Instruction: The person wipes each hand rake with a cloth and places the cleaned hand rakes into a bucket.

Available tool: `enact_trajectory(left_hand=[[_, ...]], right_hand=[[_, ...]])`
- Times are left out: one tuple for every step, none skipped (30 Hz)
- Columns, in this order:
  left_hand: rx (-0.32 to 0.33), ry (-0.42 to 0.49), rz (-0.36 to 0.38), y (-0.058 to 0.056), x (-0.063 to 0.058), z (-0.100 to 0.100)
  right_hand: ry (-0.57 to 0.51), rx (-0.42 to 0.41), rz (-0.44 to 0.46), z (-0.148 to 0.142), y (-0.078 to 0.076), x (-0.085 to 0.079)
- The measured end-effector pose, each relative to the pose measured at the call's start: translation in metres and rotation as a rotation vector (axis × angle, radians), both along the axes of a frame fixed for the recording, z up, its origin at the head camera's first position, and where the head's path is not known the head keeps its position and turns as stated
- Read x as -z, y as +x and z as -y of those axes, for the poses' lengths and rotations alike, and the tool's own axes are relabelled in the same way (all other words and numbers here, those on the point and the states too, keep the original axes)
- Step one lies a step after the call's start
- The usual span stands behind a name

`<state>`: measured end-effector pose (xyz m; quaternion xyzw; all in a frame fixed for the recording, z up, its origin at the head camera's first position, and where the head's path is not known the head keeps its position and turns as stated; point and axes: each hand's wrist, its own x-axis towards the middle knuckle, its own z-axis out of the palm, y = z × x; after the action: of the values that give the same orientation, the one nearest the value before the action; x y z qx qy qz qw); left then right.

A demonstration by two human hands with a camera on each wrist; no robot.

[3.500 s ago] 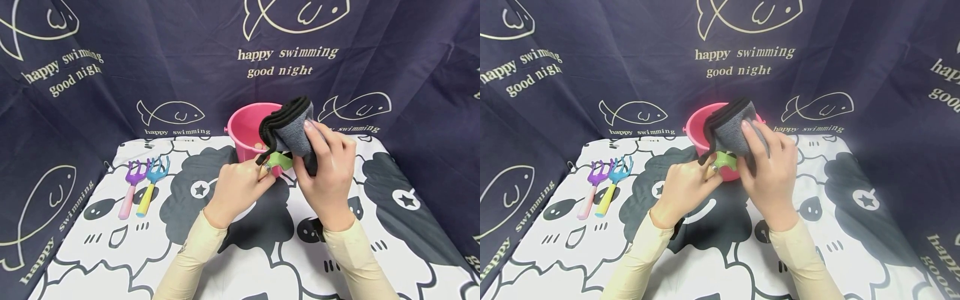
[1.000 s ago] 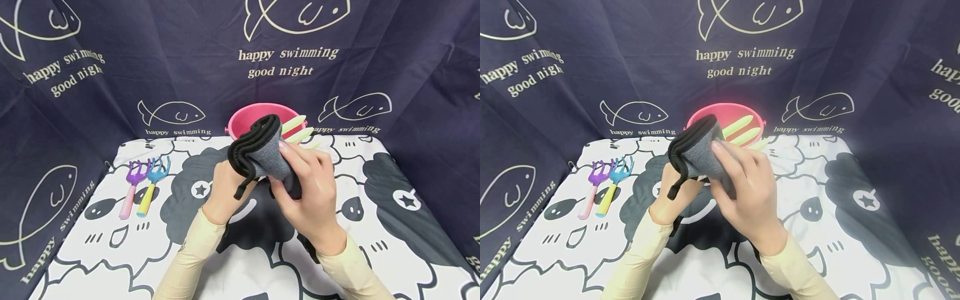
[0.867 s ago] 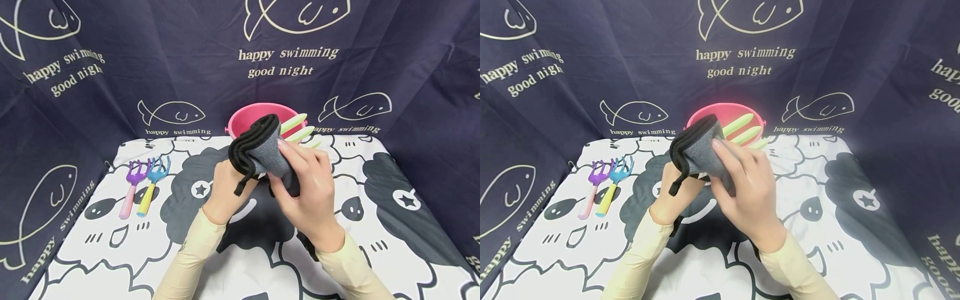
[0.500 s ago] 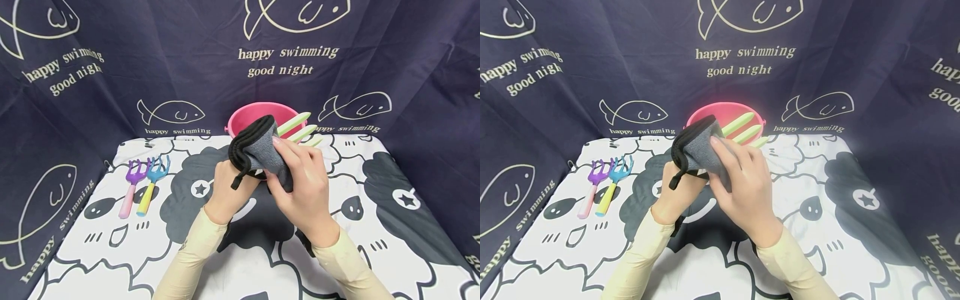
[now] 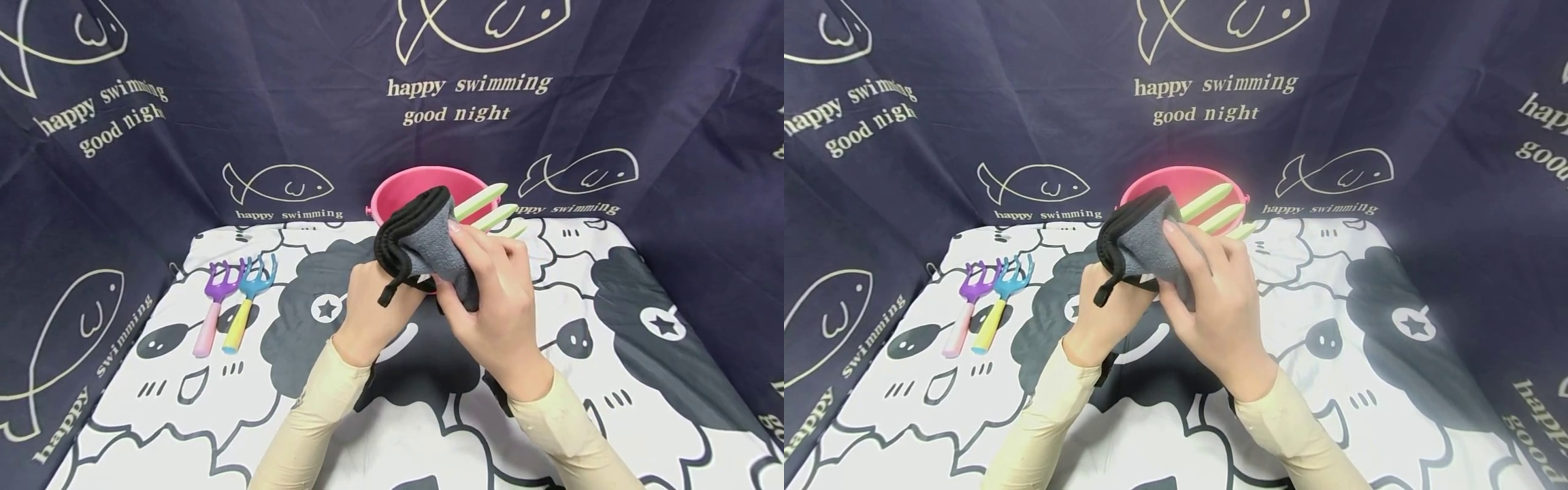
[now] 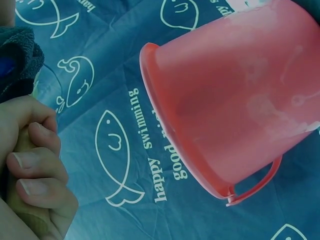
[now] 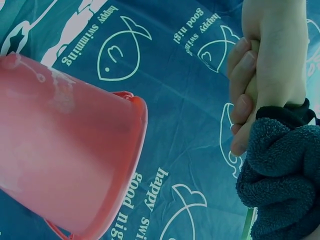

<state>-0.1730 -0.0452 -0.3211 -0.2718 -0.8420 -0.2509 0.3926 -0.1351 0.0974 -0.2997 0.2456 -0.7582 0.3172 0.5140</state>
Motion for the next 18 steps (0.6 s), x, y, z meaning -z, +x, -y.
enact_trajectory(left_hand=[[0.002, 0.002, 0.001, -0.0001, 0.0, 0.0], [0.004, 0.002, 0.001, -0.0001, -0.0001, 0.0], [0.007, 0.004, 0.005, -0.0001, -0.0001, 0.0001], [0.009, 0.005, 0.008, 0.0001, 0.0, 0.0001], [0.009, 0.004, 0.009, 0.0003, -0.0001, 0.0002], [0.008, 0.006, 0.013, 0.0003, 0.0001, 0.0003], [0.007, 0.005, 0.015, 0.0005, 0.0, 0.0003], [0.006, 0.005, 0.017, 0.0007, 0.0, 0.0003], [0.005, 0.007, 0.02, 0.0008, 0.0, 0.0003], [0.003, 0.007, 0.021, 0.0009, 0.0001, 0.0002], [0.0, 0.007, 0.022, 0.0008, 0.0, 0.0002], [0.0, 0.007, 0.022, 0.0008, 0.0, 0.0002], [-0.001, 0.005, 0.02, 0.0007, 0.0, 0.0002], [0.0, 0.004, 0.019, 0.0006, 0.0001, 0.0002], [0.001, 0.002, 0.016, 0.0006, 0.0, 0.0001], [0.001, -0.001, 0.013, 0.0005, 0.0, 0.0001], [0.003, -0.005, 0.01, 0.0005, -0.0001, 0.0002], [0.005, -0.007, 0.007, 0.0006, -0.0004, 0.0002]], right_hand=[[-0.001, -0.001, 0.0, -0.0001, -0.0001, 0.0], [-0.001, -0.001, -0.001, -0.0003, -0.0002, 0.0], [-0.001, -0.001, -0.002, -0.0005, -0.0003, 0.0], [-0.001, 0.0, -0.002, -0.0006, -0.0003, 0.0], [0.0, 0.002, -0.003, -0.0007, -0.0002, 0.0], [0.001, 0.003, -0.004, -0.0007, -0.0002, 0.0], [0.002, 0.005, -0.005, -0.0008, -0.0002, 0.0], [0.002, 0.007, -0.006, -0.0008, -0.0002, 0.0], [0.003, 0.009, -0.007, -0.0008, -0.0002, -0.0001], [0.004, 0.011, -0.007, -0.0008, -0.0002, -0.0001], [0.004, 0.013, -0.008, -0.0009, -0.0002, -0.0001], [0.004, 0.015, -0.008, -0.0009, -0.0002, -0.0002], [0.004, 0.017, -0.008, -0.001, -0.0001, -0.0002], [0.004, 0.019, -0.008, -0.0011, -0.0001, -0.0003], [0.002, 0.021, -0.008, -0.0012, -0.0001, -0.0004], [0.001, 0.023, -0.009, -0.0014, -0.0001, -0.0006], [0.0, 0.025, -0.01, -0.0016, -0.0002, -0.0007], [-0.002, 0.027, -0.011, -0.0017, -0.0002, -0.001]])
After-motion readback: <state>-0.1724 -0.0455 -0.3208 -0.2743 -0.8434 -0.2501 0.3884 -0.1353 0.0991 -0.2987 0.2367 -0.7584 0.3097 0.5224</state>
